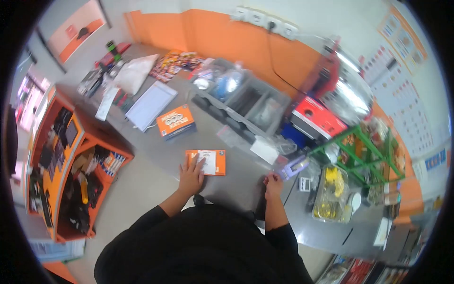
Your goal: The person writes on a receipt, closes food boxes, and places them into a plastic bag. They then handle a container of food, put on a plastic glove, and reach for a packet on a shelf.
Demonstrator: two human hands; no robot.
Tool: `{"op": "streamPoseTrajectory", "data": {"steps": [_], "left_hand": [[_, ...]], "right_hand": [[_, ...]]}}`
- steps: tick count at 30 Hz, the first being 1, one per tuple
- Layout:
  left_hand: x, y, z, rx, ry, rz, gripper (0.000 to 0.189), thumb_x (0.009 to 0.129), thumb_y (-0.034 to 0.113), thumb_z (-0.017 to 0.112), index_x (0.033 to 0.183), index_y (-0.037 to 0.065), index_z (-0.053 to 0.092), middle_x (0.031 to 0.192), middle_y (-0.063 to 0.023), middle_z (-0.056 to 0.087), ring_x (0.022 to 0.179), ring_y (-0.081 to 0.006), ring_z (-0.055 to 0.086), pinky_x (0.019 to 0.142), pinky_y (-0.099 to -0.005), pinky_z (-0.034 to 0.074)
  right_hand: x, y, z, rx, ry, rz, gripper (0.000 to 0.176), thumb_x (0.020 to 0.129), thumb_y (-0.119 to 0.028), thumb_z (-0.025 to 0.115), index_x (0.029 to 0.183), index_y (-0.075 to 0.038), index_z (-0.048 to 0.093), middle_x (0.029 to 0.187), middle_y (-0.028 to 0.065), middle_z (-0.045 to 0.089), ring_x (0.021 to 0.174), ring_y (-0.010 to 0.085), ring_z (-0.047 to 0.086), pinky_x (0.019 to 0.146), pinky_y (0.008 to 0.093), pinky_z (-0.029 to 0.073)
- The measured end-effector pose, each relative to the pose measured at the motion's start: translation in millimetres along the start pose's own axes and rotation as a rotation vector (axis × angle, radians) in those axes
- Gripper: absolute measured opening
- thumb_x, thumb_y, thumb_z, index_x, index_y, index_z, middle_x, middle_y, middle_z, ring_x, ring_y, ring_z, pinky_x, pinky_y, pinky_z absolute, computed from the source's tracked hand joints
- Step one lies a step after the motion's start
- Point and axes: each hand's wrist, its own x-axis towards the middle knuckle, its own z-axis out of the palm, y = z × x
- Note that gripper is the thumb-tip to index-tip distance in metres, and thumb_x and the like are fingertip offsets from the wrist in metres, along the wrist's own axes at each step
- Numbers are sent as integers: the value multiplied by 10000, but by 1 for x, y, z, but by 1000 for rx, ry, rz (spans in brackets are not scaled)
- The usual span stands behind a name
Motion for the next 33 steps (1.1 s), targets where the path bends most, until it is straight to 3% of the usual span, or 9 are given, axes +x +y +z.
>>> {"op": "streamPoseTrajectory", "data": {"steps": [7,13,20,23,25,26,28,31,33], "left_hand": [[-2,-5,2,-13,14,55,529,917,270,511,1438,239,424,1565,-64,262,1457,-403,145,1040,-724,241],[-2,-4,-3,-4,0,46,533,924,285,516,1446,258,412,1563,-48,265,1461,-375,143,1034,-724,246],[-3,-5,-5,-2,-37,15,544,918,296,538,1446,268,410,1567,-35,254,1468,-359,113,1023,-738,247],[-2,-5,-6,-22,-75,6,552,915,292,546,1448,270,406,1568,-35,249,1468,-359,110,1023,-743,248],[-1,-4,-6,-11,-68,18,558,911,286,556,1447,271,405,1568,-36,245,1469,-359,106,1022,-743,257],[-1,-4,-7,-6,-71,14,558,911,286,556,1447,271,405,1568,-36,245,1469,-359,106,1022,-743,257],[-1,-3,-7,9,-73,18,565,907,285,560,1448,274,400,1570,-36,240,1469,-361,101,1016,-744,266],[0,-2,-9,14,-73,18,566,912,288,552,1454,276,390,1574,-35,229,1471,-366,91,1008,-747,276],[0,-3,-8,27,-68,18,569,913,291,551,1457,277,384,1576,-36,225,1471,-369,87,1005,-748,279]], "right_hand": [[-27,-98,147,-896,-1016,-612,271,947,-56,525,1218,-63,537,870,53,558,804,162,543,757,306,450],[-19,-96,256,-1238,-1359,-1015,358,927,-53,530,1277,-111,488,942,107,586,945,284,559,831,387,440],[0,-72,283,-1479,-1589,-1066,448,893,-113,618,1314,-132,466,911,73,601,951,276,558,850,402,417],[6,-71,287,-1417,-1678,-1021,520,853,-131,676,1323,-114,456,871,67,585,886,248,564,804,381,439],[13,-69,289,-1384,-1691,-642,532,867,-143,689,1334,-90,440,863,49,567,842,177,568,740,318,459],[18,-69,290,-1378,-1696,-641,532,867,-143,689,1334,-90,440,863,49,567,842,177,568,740,318,459],[33,-64,292,-1213,-1684,56,514,903,-139,667,1348,-72,419,855,28,562,801,113,559,700,247,458],[43,-51,285,-933,-1601,378,497,932,-148,639,1359,-71,397,870,18,580,805,90,563,721,227,458],[47,-39,279,-918,-1598,275,466,939,-151,622,1351,-73,418,840,21,579,795,101,573,736,238,466]]}}
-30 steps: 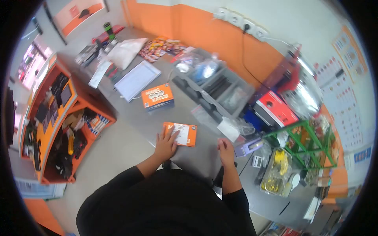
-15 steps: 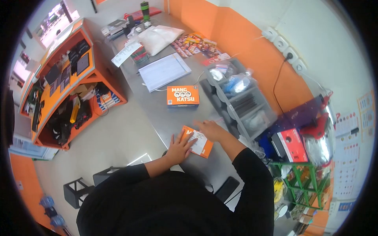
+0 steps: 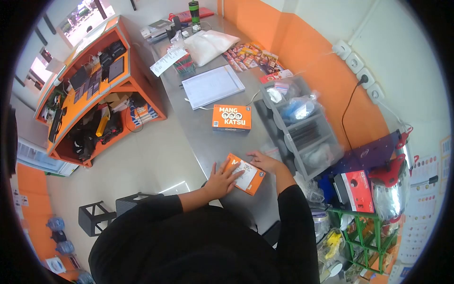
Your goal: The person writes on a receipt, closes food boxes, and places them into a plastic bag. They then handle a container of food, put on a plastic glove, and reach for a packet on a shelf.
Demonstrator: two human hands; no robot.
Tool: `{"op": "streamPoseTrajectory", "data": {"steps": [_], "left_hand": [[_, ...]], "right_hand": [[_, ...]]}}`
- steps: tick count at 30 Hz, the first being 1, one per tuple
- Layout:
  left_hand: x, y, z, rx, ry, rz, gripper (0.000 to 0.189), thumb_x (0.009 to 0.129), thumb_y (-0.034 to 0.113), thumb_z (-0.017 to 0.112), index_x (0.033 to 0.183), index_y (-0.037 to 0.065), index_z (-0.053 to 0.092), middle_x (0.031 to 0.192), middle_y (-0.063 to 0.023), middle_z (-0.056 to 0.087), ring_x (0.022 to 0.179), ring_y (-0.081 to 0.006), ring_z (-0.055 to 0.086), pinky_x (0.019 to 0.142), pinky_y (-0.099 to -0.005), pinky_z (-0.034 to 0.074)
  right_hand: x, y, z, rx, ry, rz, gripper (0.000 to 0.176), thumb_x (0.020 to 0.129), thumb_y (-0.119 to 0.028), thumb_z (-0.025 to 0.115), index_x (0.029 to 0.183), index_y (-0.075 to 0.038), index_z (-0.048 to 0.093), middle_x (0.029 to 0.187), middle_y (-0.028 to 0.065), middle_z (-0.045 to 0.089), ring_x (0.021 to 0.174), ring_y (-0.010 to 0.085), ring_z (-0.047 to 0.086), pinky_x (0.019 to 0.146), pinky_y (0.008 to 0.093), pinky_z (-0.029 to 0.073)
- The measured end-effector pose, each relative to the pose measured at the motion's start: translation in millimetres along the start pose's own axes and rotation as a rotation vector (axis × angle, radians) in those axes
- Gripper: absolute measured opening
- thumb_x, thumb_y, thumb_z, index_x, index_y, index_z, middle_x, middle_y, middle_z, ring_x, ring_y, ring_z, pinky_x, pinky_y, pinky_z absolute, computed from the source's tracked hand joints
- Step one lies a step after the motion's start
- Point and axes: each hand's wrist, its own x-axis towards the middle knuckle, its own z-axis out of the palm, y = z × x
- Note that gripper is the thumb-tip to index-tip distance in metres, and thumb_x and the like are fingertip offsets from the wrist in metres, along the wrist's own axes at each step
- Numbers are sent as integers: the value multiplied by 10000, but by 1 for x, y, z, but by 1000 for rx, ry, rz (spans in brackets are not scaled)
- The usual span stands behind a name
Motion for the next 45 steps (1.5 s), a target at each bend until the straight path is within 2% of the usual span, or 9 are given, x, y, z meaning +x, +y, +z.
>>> {"op": "streamPoseTrajectory", "data": {"steps": [7,13,21,25,26,27,28,40,45], "left_hand": [[-3,0,9,15,8,-7,585,915,301,552,1468,281,365,1588,-36,202,1478,-376,56,991,-749,296],[-2,-1,8,15,-28,-40,570,940,343,504,1483,294,340,1597,-40,184,1488,-355,36,1006,-753,262],[-80,-61,-31,-353,172,-76,598,982,369,463,1526,270,232,1595,-100,166,1480,-385,52,1105,-700,94],[-260,-187,67,-377,-252,-482,596,957,419,508,1463,129,382,1454,-141,447,1342,-381,396,1107,-481,315],[-272,-163,-56,-567,-755,-874,527,947,411,518,1404,150,491,1393,-161,521,1305,-307,478,1097,-422,339],[-380,-196,3,-1200,-403,-1029,477,946,418,511,1318,130,592,1327,-166,581,1285,-303,505,1075,-419,370],[-427,-209,-9,-849,-388,-635,511,947,452,505,1355,150,562,1336,-144,583,1295,-292,499,1084,-400,363],[-418,-324,-37,-1614,-611,-1363,585,1004,492,408,1448,113,426,1449,-127,470,1283,-285,485,1101,-410,326],[-433,-422,61,-1660,-472,-972,609,1002,485,394,1472,100,353,1502,-69,413,1292,-233,502,1054,-451,403]], "right_hand": [[-6,21,5,-772,859,-310,336,997,-227,494,1299,-80,520,826,117,660,801,230,641,786,363,502],[-32,0,73,-789,691,-176,570,1019,-417,331,1484,-95,263,983,278,670,928,480,627,794,517,480],[-17,3,137,-607,1149,-534,488,986,-224,417,1411,9,364,1277,233,536,1204,398,483,1026,460,350],[-13,-40,220,-634,1218,-531,432,967,-145,385,1338,75,393,1281,235,494,1201,372,472,1074,460,291],[-5,-37,231,-588,1195,-635,420,967,-144,376,1320,81,401,1270,237,490,1195,368,471,1071,466,300],[6,-41,236,-540,1167,-737,409,967,-144,367,1302,87,410,1258,238,487,1189,363,470,1067,471,308],[18,-50,240,-551,1171,-745,409,967,-144,367,1302,87,410,1258,238,487,1189,363,470,1067,471,308],[183,-193,200,-421,1247,-905,400,942,-24,469,1326,66,404,1306,203,488,1248,320,461,1089,423,323],[278,-251,102,-543,1115,-910,466,878,39,466,1341,33,415,1338,189,489,1273,307,456,1111,409,300]]}}
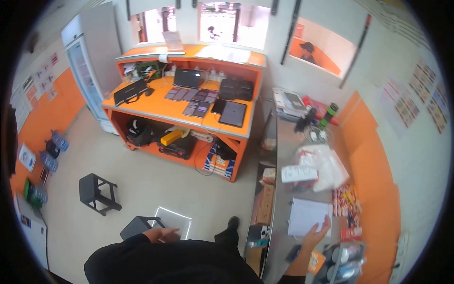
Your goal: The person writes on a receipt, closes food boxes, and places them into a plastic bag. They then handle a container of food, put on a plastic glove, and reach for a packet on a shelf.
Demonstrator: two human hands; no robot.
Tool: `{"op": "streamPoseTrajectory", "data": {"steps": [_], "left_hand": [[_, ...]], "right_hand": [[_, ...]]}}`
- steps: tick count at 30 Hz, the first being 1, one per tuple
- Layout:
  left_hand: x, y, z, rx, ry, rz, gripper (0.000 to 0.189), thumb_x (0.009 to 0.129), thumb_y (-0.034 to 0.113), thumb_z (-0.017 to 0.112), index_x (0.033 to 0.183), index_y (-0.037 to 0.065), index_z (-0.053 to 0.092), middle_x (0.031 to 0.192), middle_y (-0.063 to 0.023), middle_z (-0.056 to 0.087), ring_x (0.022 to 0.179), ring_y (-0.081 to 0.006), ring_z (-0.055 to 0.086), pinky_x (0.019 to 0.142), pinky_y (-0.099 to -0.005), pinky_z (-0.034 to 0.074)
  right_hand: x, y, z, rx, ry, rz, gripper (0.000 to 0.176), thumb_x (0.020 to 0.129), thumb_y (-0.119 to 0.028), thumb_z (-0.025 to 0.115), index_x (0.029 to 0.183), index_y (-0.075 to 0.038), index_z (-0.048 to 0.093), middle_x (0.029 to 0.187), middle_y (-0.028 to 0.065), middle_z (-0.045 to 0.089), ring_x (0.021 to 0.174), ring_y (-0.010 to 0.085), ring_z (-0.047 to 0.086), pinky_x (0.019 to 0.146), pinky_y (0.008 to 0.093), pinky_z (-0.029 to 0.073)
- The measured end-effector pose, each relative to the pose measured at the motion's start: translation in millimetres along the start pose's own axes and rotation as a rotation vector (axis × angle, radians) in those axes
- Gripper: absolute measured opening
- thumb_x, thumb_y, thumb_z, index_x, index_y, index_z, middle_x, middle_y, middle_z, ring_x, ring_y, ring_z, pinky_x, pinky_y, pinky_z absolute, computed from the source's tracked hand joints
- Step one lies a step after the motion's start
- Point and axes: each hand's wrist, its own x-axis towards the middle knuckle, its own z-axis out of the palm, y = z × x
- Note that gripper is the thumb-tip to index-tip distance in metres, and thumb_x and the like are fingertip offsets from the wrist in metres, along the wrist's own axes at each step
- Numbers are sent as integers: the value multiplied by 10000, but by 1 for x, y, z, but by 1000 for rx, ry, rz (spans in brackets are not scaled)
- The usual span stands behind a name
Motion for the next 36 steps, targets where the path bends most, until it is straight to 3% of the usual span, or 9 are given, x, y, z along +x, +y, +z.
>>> {"op": "streamPoseTrajectory", "data": {"steps": [2,4,6,13,17,19,25,34,36], "left_hand": [[-20,66,8,-905,409,79,629,1017,494,347,1469,57,315,1499,-130,387,1281,-296,487,1017,-473,433],[9,52,-21,-916,596,269,566,1023,460,353,1375,24,431,1328,-156,555,1165,-286,581,930,-435,503],[27,43,-55,530,843,33,493,968,354,510,1329,18,498,1312,-231,543,1205,-318,538,978,-427,461],[-33,119,-28,122,857,-160,463,954,335,520,1286,13,519,1235,-222,579,1121,-316,578,940,-420,484],[-26,165,-47,85,915,-177,446,946,324,526,1262,9,531,1190,-217,600,1073,-315,601,918,-417,496],[-24,177,-53,87,933,-178,438,942,319,529,1250,8,537,1168,-215,610,1049,-315,613,907,-415,503],[-22,197,-76,86,976,-162,413,930,303,538,1213,3,555,1102,-208,641,977,-313,647,874,-409,522],[3,231,-137,12,1128,21,397,913,282,537,1185,-4,580,1031,-198,675,786,-300,700,776,-400,561],[4,247,-141,629,935,-44,431,923,315,532,1216,1,576,1011,-183,684,813,-273,702,777,-395,554]], "right_hand": [[50,44,27,-28,-32,85,451,917,41,444,1366,40,400,1374,199,469,1304,284,438,1110,390,315],[104,87,63,25,-57,172,450,922,42,437,1370,45,399,1380,199,467,1308,283,435,1105,387,322],[153,151,93,134,-163,117,426,935,33,429,1360,56,408,1350,200,492,1285,295,459,1092,385,342],[246,278,164,-437,-586,97,268,941,-207,496,1013,8,640,970,228,657,920,413,619,871,458,479],[251,251,178,-723,-354,128,233,839,-101,614,1060,-30,639,1145,176,615,1083,377,562,926,447,453],[244,261,196,-901,3,-116,228,822,-123,626,1034,-41,639,1116,166,577,1055,358,557,856,458,479],[245,275,196,-961,-365,84,191,822,-212,663,941,-65,639,903,134,591,904,334,597,788,455,495],[297,230,150,-712,-316,-64,142,852,-123,576,867,-6,655,778,161,662,731,345,654,699,415,529],[337,215,123,-409,-338,193,175,914,-126,521,916,-18,659,789,102,659,712,234,651,674,346,532]]}}
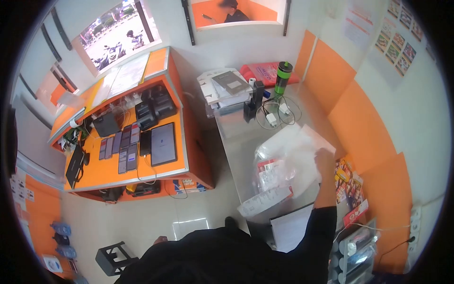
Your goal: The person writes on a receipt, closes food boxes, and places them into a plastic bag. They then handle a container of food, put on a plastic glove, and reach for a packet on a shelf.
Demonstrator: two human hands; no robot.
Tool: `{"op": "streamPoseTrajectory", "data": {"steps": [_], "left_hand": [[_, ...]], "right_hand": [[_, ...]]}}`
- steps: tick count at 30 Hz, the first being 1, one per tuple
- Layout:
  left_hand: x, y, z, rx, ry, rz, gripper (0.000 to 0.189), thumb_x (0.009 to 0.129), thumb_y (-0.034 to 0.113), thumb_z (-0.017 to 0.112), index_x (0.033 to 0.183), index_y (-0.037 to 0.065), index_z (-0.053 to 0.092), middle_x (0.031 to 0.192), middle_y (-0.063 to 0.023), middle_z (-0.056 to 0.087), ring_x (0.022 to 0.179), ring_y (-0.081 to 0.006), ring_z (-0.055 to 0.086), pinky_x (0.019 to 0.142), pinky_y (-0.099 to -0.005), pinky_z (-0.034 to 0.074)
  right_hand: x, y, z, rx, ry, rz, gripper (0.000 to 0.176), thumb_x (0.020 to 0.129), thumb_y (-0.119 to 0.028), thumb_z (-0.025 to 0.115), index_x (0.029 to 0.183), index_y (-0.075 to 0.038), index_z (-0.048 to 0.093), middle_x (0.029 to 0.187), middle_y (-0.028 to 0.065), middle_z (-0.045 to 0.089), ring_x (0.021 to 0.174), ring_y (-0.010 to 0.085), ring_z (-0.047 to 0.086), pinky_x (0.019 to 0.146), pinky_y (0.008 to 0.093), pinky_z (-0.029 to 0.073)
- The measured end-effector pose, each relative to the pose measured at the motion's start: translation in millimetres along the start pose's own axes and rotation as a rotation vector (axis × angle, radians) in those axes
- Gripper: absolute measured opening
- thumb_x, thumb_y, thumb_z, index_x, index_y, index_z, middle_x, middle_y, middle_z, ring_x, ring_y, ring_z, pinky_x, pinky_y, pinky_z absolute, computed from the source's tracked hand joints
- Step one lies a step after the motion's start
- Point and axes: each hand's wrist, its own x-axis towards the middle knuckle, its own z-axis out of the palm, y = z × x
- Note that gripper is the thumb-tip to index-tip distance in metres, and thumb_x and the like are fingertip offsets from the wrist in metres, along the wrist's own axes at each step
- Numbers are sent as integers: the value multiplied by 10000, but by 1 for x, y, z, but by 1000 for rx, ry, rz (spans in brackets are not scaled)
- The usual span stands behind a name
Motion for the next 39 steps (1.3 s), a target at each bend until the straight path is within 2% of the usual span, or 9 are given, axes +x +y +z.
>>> {"op": "streamPoseTrajectory", "data": {"steps": [8,13,16,20,22,27,30,34,39], "left_hand": [[26,167,-77,-442,48,199,507,953,378,559,1352,71,502,1251,-191,595,1183,-290,565,1000,-375,436],[-1,296,-131,-800,-71,642,598,944,321,623,1424,53,388,1370,-168,503,1261,-275,495,1038,-394,419],[-19,316,-145,-445,338,1010,624,941,315,597,1453,62,348,1415,-159,451,1332,-259,418,1074,-414,380],[-39,293,-167,-894,61,876,740,913,465,530,1474,42,298,1468,-174,368,1362,-292,370,1099,-440,329],[-52,280,-177,-1058,-65,839,806,899,540,496,1485,33,274,1494,-181,326,1377,-309,346,1111,-452,303],[-78,246,-199,-1303,-291,783,987,864,726,411,1511,8,212,1560,-200,222,1415,-351,285,1142,-484,239],[-103,234,-214,-2068,-898,894,1100,794,846,341,1527,43,180,1549,-232,249,1401,-431,293,1165,-544,207],[-108,207,-215,-1795,-845,1058,1091,792,818,424,1532,57,174,1545,-204,280,1373,-422,351,1153,-533,250],[-112,206,-215,-1465,-674,862,928,871,701,475,1531,106,208,1542,-158,310,1353,-369,405,1137,-478,308]], "right_hand": [[-27,-245,-125,562,503,-92,234,977,-153,450,950,-3,628,805,81,624,704,111,557,605,280,462],[-140,-396,3,450,-499,-650,178,923,-192,539,994,-37,588,803,186,637,692,406,596,645,445,481],[-193,-450,8,884,-1011,-924,132,928,-122,535,990,-21,594,686,109,598,610,245,608,596,334,468],[-200,-469,-37,977,-1512,-471,247,1012,-217,428,986,-19,573,796,92,604,723,270,653,683,407,543],[-196,-458,-29,1692,-1438,-96,268,1018,-250,444,932,-28,567,689,22,541,624,185,612,678,459,589],[-192,-465,-7,1420,-778,309,297,1015,-301,473,858,-58,536,512,-22,375,373,97,369,510,434,585],[-202,-439,10,1267,-725,166,299,1017,-306,465,862,-61,538,508,-26,344,362,92,336,456,387,561],[-226,-399,23,1312,-532,225,214,1008,-280,501,891,-105,541,573,-53,401,397,48,326,329,221,281],[-268,-379,1,1234,-362,235,206,1010,-276,510,906,-100,536,585,-58,408,397,43,321,324,215,294]]}}
